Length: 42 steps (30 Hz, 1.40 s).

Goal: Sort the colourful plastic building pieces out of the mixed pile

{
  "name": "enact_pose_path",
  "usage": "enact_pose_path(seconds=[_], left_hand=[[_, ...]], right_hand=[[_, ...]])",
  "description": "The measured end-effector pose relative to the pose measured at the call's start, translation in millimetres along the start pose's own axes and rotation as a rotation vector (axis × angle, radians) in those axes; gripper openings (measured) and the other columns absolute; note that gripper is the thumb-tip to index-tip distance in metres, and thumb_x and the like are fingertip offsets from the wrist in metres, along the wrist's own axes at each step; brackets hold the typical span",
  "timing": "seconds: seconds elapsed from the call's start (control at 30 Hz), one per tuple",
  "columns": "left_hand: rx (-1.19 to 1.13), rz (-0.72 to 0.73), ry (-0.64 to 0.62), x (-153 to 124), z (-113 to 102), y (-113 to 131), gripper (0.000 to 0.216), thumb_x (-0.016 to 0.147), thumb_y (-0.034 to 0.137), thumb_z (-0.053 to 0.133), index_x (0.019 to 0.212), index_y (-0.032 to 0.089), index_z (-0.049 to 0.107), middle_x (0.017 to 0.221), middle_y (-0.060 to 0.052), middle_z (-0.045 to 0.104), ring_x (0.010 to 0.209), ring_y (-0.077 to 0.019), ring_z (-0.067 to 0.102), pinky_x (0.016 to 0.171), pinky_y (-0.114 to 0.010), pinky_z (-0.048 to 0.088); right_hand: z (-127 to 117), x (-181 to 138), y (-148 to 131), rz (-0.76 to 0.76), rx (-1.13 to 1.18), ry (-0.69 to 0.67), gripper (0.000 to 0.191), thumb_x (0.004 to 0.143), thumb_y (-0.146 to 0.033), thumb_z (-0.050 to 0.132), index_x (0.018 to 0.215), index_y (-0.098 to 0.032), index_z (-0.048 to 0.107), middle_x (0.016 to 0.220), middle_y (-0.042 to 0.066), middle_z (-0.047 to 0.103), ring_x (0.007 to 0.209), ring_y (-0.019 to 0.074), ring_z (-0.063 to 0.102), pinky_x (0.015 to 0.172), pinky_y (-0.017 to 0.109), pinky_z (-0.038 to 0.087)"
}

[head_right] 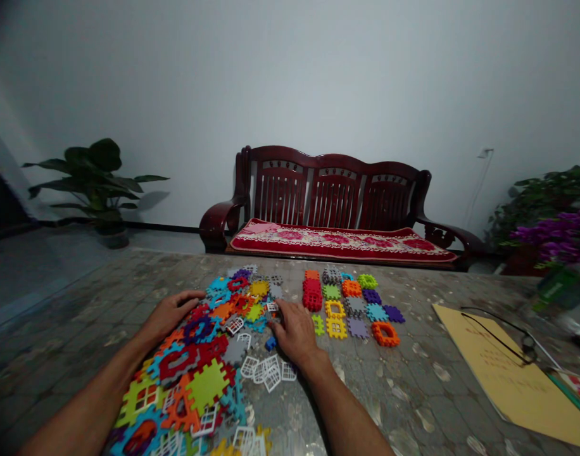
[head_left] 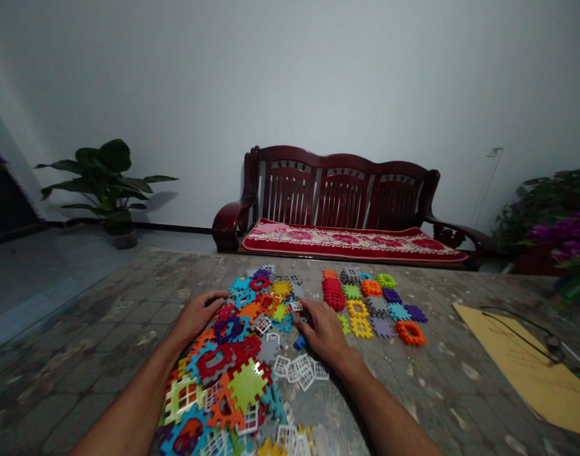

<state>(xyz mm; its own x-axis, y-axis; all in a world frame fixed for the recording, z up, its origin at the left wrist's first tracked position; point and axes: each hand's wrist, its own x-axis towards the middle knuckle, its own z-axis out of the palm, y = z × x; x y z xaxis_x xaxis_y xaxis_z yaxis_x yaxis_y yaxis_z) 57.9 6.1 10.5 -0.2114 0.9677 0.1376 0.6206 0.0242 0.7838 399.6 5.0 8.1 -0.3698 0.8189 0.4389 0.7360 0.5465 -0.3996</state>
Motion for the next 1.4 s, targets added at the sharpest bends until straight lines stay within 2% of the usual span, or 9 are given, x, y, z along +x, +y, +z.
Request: enact_pose_path(seconds=[0.13, 0.3, 0.47, 0.63, 0.77, 0.93, 1.03, 1.2, 1.4], left_hand=[[0.0, 0.004, -0.002, 1, 0, -3, 0.043, 0.071, 0.048, 0.055, 0.098, 0.02, 0.074, 0.108, -0.007, 0.076, 0.101, -0.0266, 0.068, 0.092, -0.037, 0.049], [-0.014, 0.009, 0.002, 1, 1, -2, 0.043, 0.07, 0.048, 0.056, 0.097, 0.021, 0.075, 0.106, -0.006, 0.076, 0.1, -0.0268, 0.069, 0.091, -0.037, 0.05], [-0.003, 0.006, 0.005, 1, 1, -4, 0.042, 0.07, 0.047, 0.055, 0.097, 0.021, 0.074, 0.105, -0.006, 0.076, 0.099, -0.0268, 0.069, 0.091, -0.037, 0.05], [0.004, -0.006, -0.005, 2, 2, -8, 0.043, 0.072, 0.047, 0.055, 0.1, 0.021, 0.074, 0.108, -0.006, 0.075, 0.1, -0.0263, 0.069, 0.091, -0.036, 0.05], [-0.006, 0.01, -0.004, 2, 2, -7, 0.042, 0.072, 0.047, 0.055, 0.099, 0.02, 0.074, 0.106, -0.007, 0.076, 0.099, -0.0266, 0.069, 0.091, -0.037, 0.05], [-0.02, -0.01, 0.019, -1, 1, 1, 0.041, 0.069, 0.048, 0.057, 0.095, 0.021, 0.075, 0.106, -0.006, 0.076, 0.1, -0.0272, 0.069, 0.092, -0.038, 0.05], [-0.014, -0.016, 0.019, -1, 0, 2, 0.04, 0.069, 0.048, 0.058, 0.094, 0.022, 0.075, 0.105, -0.006, 0.077, 0.1, -0.0274, 0.068, 0.092, -0.038, 0.049], [-0.011, 0.001, -0.006, 1, 0, -3, 0.044, 0.07, 0.048, 0.056, 0.098, 0.021, 0.074, 0.105, -0.006, 0.076, 0.098, -0.0264, 0.069, 0.09, -0.037, 0.05], [0.0, 0.004, -0.009, 2, 1, -5, 0.042, 0.072, 0.047, 0.055, 0.099, 0.02, 0.074, 0.106, -0.007, 0.076, 0.098, -0.0263, 0.069, 0.09, -0.037, 0.05]], right_hand=[[3, 0, 3, 0.039, 0.051, 0.038, 0.042, 0.085, -0.017, 0.055, 0.126, -0.024, 0.06, 0.107, 0.007, 0.069, 0.097, 0.0231, 0.062, 0.086, 0.035, 0.048], [7, 0, 8, 0.104, 0.221, 0.113, 0.042, 0.088, -0.026, 0.053, 0.131, -0.023, 0.056, 0.099, 0.006, 0.07, 0.087, 0.0205, 0.065, 0.083, 0.033, 0.052], [9, 0, 11, 0.077, 0.345, 0.192, 0.04, 0.087, -0.025, 0.053, 0.127, -0.023, 0.058, 0.105, 0.006, 0.069, 0.094, 0.0196, 0.065, 0.088, 0.034, 0.051], [6, 0, 11, 0.052, 0.362, 0.189, 0.04, 0.084, -0.02, 0.053, 0.124, -0.021, 0.06, 0.1, 0.006, 0.068, 0.091, 0.0184, 0.064, 0.084, 0.032, 0.051], [0, 0, 7, 0.018, 0.349, 0.181, 0.031, 0.082, -0.015, 0.051, 0.108, -0.02, 0.068, 0.097, 0.007, 0.068, 0.093, 0.0197, 0.063, 0.085, 0.033, 0.051], [0, 3, 5, 0.043, 0.377, 0.211, 0.032, 0.08, -0.011, 0.048, 0.1, -0.02, 0.071, 0.093, 0.007, 0.067, 0.09, 0.0198, 0.063, 0.083, 0.033, 0.051], [1, 4, 5, 0.05, 0.399, 0.185, 0.037, 0.074, -0.005, 0.044, 0.093, -0.021, 0.072, 0.091, 0.006, 0.068, 0.09, 0.0193, 0.063, 0.084, 0.033, 0.052], [1, 4, 5, 0.047, 0.485, 0.119, 0.056, 0.059, 0.0, 0.037, 0.099, -0.02, 0.071, 0.098, 0.005, 0.068, 0.093, 0.0174, 0.063, 0.085, 0.032, 0.052], [-1, 3, 4, 0.068, 0.491, 0.067, 0.056, 0.054, 0.0, 0.037, 0.094, -0.021, 0.071, 0.101, 0.003, 0.069, 0.1, 0.0178, 0.063, 0.093, 0.034, 0.049]])
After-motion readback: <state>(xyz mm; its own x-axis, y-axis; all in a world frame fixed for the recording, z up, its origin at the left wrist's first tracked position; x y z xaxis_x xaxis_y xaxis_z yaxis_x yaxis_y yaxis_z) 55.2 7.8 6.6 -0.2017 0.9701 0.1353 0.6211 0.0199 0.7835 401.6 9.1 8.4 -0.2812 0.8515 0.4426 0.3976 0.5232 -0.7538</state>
